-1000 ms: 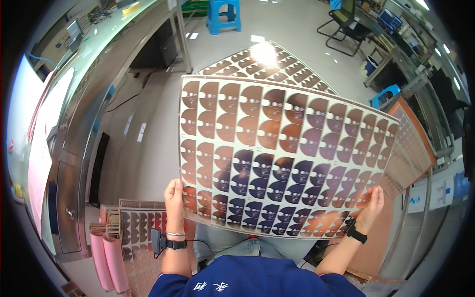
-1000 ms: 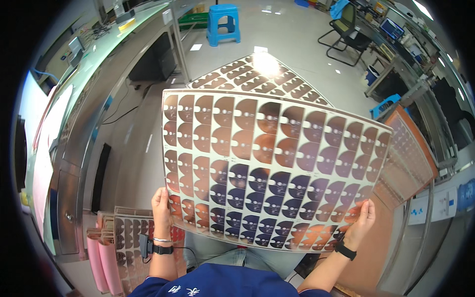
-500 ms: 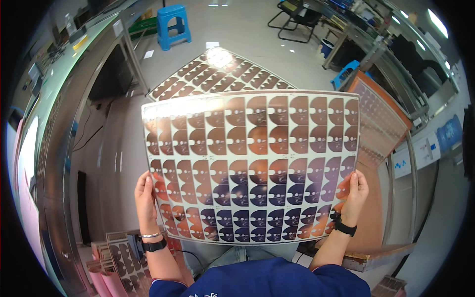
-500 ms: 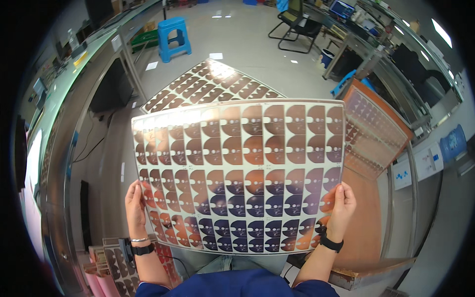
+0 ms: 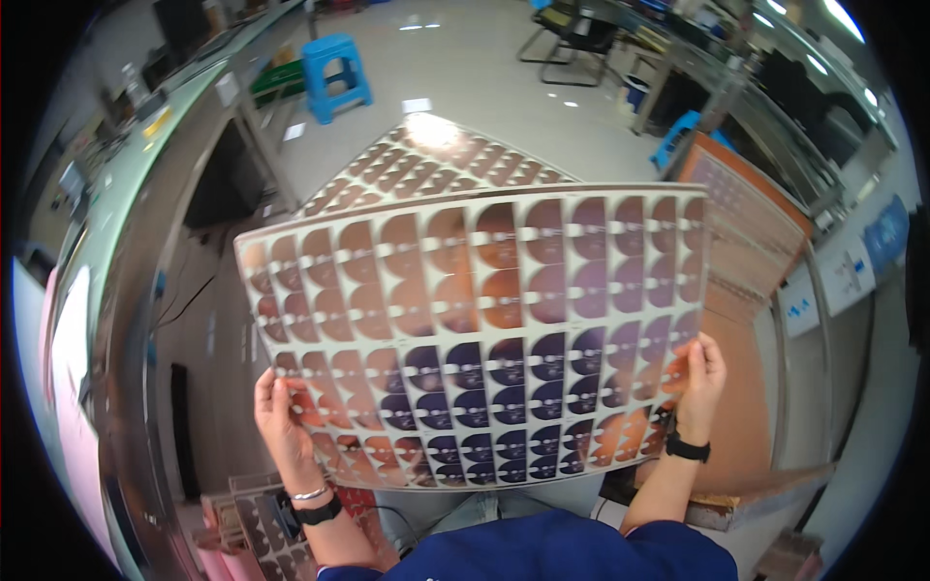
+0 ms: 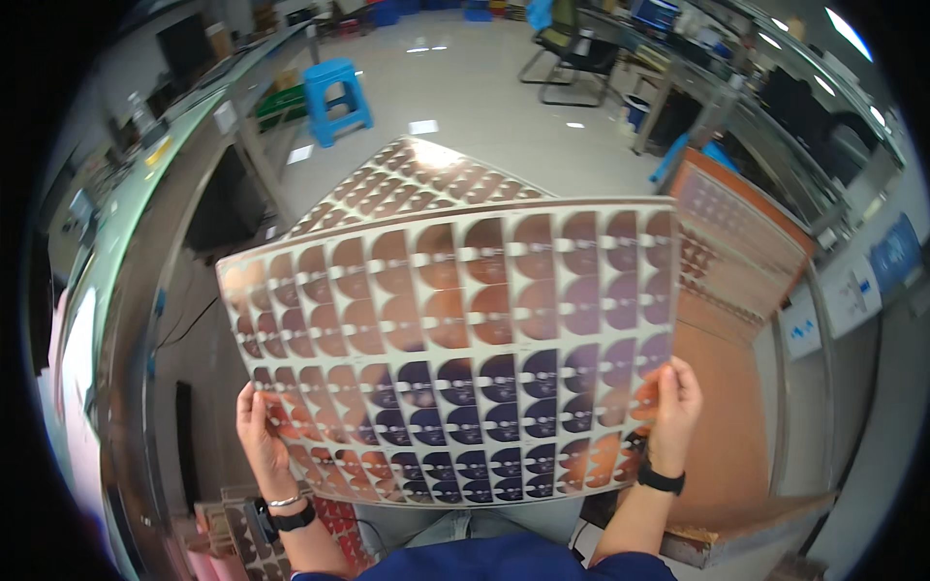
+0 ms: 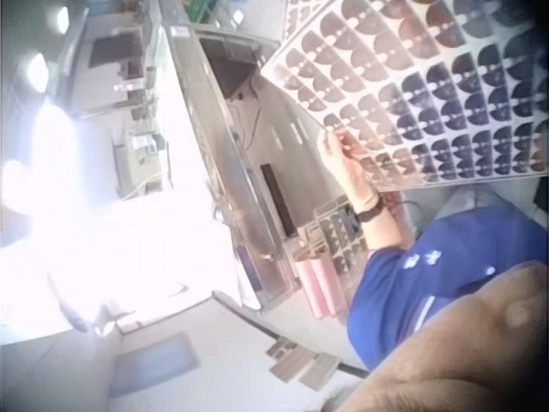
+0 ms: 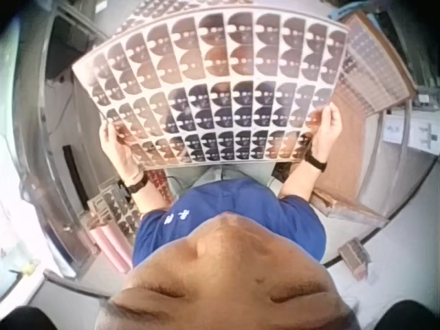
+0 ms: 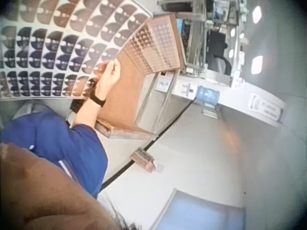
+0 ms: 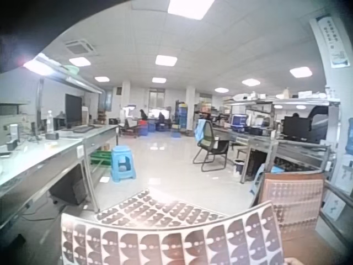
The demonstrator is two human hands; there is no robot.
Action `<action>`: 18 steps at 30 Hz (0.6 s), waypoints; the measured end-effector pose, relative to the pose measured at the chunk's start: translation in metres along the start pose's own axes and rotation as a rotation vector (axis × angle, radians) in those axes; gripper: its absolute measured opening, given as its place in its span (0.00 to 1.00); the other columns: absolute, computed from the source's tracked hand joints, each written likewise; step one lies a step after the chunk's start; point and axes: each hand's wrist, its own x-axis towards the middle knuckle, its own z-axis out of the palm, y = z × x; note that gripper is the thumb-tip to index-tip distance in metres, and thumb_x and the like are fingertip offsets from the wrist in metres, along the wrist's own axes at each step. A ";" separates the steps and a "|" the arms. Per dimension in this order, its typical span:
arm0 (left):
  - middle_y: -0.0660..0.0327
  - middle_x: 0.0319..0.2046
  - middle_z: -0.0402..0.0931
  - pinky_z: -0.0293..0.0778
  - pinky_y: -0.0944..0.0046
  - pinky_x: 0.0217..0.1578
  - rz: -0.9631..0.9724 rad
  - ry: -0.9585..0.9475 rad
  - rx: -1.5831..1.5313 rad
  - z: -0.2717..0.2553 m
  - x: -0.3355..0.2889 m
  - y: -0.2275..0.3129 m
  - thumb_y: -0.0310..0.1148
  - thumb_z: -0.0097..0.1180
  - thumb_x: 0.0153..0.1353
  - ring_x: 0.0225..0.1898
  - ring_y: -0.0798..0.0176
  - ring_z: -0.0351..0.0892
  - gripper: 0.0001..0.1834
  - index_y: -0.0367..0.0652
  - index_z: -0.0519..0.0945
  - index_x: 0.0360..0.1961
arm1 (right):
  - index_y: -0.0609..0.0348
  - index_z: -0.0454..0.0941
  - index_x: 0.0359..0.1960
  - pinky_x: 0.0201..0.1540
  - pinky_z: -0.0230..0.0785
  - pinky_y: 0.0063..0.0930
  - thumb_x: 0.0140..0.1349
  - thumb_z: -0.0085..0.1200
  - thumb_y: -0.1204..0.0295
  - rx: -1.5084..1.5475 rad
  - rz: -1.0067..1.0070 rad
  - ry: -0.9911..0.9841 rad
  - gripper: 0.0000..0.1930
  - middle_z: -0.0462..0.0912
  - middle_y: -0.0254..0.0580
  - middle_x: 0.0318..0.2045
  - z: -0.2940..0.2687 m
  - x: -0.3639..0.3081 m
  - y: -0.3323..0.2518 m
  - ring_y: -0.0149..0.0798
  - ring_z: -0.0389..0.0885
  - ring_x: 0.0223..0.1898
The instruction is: The recorder is sorting and stacking flexible copper circuit sheets at a metal fabrication station.
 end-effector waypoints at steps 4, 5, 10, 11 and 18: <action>0.58 0.29 0.77 0.71 0.75 0.24 0.028 -0.004 -0.030 0.012 0.002 0.014 0.29 0.47 0.64 0.23 0.73 0.72 0.13 0.37 0.69 0.49 | 0.61 0.72 0.47 0.14 0.67 0.13 0.67 0.44 0.68 0.005 -0.057 -0.003 0.12 0.73 0.31 0.26 -0.016 0.003 0.017 0.22 0.71 0.21; 0.58 0.30 0.78 0.72 0.75 0.27 0.033 -0.007 -0.055 0.012 0.004 0.014 0.29 0.47 0.65 0.25 0.73 0.73 0.13 0.36 0.70 0.49 | 0.61 0.71 0.47 0.14 0.67 0.13 0.67 0.43 0.68 0.023 -0.069 -0.015 0.12 0.73 0.31 0.26 -0.016 0.003 0.016 0.22 0.71 0.21; 0.60 0.31 0.78 0.73 0.76 0.28 0.159 -0.007 -0.119 0.006 -0.003 0.038 0.28 0.47 0.65 0.29 0.73 0.76 0.12 0.36 0.72 0.47 | 0.61 0.69 0.50 0.13 0.65 0.12 0.67 0.43 0.68 0.052 -0.216 -0.035 0.14 0.71 0.30 0.26 -0.012 0.005 0.006 0.22 0.71 0.21; 0.60 0.31 0.78 0.72 0.77 0.28 0.213 -0.035 -0.138 0.004 -0.004 0.045 0.28 0.47 0.65 0.30 0.73 0.76 0.12 0.37 0.72 0.48 | 0.61 0.68 0.52 0.25 0.70 0.16 0.67 0.43 0.68 0.129 -0.253 -0.081 0.14 0.71 0.32 0.30 -0.015 0.008 0.006 0.24 0.72 0.27; 0.55 0.50 0.72 0.71 0.59 0.50 0.203 -0.555 -0.489 -0.024 0.065 0.058 0.20 0.46 0.59 0.50 0.59 0.72 0.14 0.42 0.71 0.47 | 0.57 0.61 0.58 0.54 0.65 0.32 0.68 0.40 0.63 0.746 -0.442 -0.177 0.20 0.69 0.41 0.52 -0.017 0.064 0.016 0.32 0.69 0.53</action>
